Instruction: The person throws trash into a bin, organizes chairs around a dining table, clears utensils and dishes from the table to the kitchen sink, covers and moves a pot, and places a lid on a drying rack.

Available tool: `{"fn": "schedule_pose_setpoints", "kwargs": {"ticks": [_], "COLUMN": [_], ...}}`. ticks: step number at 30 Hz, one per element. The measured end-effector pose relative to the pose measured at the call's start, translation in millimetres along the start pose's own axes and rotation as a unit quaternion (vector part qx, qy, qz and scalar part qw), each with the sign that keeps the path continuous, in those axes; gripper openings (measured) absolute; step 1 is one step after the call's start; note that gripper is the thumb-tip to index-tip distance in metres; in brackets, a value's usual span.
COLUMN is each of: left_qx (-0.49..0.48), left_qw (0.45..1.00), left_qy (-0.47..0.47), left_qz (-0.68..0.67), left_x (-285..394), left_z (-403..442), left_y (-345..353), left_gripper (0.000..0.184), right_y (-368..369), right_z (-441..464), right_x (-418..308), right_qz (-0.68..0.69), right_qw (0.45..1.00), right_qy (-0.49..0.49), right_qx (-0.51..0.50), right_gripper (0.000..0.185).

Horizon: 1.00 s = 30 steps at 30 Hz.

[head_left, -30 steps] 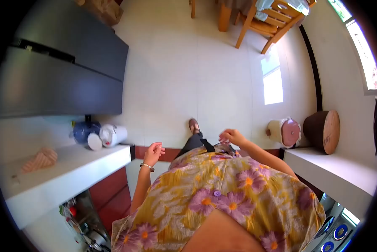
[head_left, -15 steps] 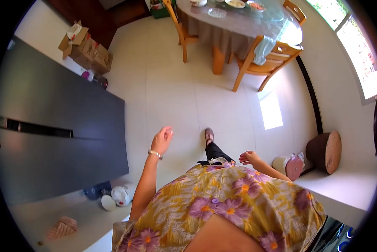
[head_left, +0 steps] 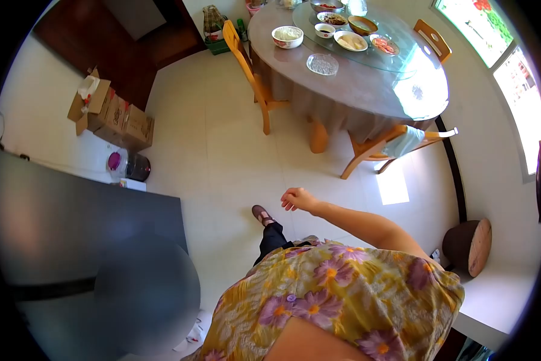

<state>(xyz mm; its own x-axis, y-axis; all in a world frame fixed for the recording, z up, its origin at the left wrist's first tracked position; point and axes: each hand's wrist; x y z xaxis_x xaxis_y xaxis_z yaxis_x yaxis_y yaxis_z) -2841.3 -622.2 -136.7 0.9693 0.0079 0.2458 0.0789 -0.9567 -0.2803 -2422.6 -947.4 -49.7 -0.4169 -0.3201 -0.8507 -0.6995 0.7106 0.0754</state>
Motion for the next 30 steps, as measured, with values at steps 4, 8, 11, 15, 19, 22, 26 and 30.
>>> {"fn": "schedule_pose_setpoints", "kwargs": {"ticks": [4, 8, 11, 15, 19, 22, 26, 30], "left_qx": [-0.035, -0.027, 0.090, 0.072, 0.038, 0.012, -0.013, -0.041], "left_qw": [0.998, 0.990, 0.975, 0.928, 0.891, 0.891, 0.900, 0.965], "left_qy": [0.002, 0.076, 0.189, 0.364, 0.452, 0.442, 0.294, 0.152], "left_qz": [0.056, 0.115, 0.068, -0.046, -0.015, 0.106, 0.322, 0.210], "left_x": [90.5, 233.7, 384.8, 589.0, 715.0, 736.8, 708.9, 692.9], "left_z": [50.9, 101.2, 134.3, 174.4, 169.5, 207.1, 236.8, 244.5], "left_y": [-48.2, -128.7, -163.8, -180.4, -160.0, -153.6, -169.9, -210.7], "left_gripper": [0.019, 0.020, 0.020, 0.016, 0.017, 0.016, 0.015, 0.017], "right_y": [4.1, -6.8, -16.3, -39.8, -66.1, -96.8, -146.2, -172.4], "right_z": [76.6, 124.8, 150.9, 193.9, 242.4, 296.0, 351.7, 413.9], "right_x": [-17.0, -55.3, -92.1, -143.9, -201.5, -237.4, -319.0, -374.5], "right_qz": [0.047, 0.071, 0.106, 0.152, 0.138, 0.125, 0.041, 0.007], "right_qw": [0.997, 0.996, 0.994, 0.986, 0.988, 0.989, 0.993, 0.988], "right_qy": [0.040, 0.044, 0.013, -0.031, -0.067, -0.085, -0.110, -0.137], "right_qx": [-0.055, -0.044, 0.021, 0.062, 0.029, 0.002, -0.029, -0.074], "right_gripper": [0.023, 0.024, 0.023, 0.024, 0.023, 0.024, 0.025, 0.024]}}
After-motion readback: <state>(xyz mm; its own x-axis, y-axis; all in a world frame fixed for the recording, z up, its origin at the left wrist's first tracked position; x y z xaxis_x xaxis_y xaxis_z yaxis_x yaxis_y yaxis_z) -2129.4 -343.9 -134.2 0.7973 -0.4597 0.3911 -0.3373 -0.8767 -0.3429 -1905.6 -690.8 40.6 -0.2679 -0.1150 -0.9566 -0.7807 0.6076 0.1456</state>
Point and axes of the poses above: each hand's wrist, its own z-axis towards the middle knuckle, its own y-axis out of the palm, x = y × z, and after that the axes turned 5 degrees about -x, right-handed
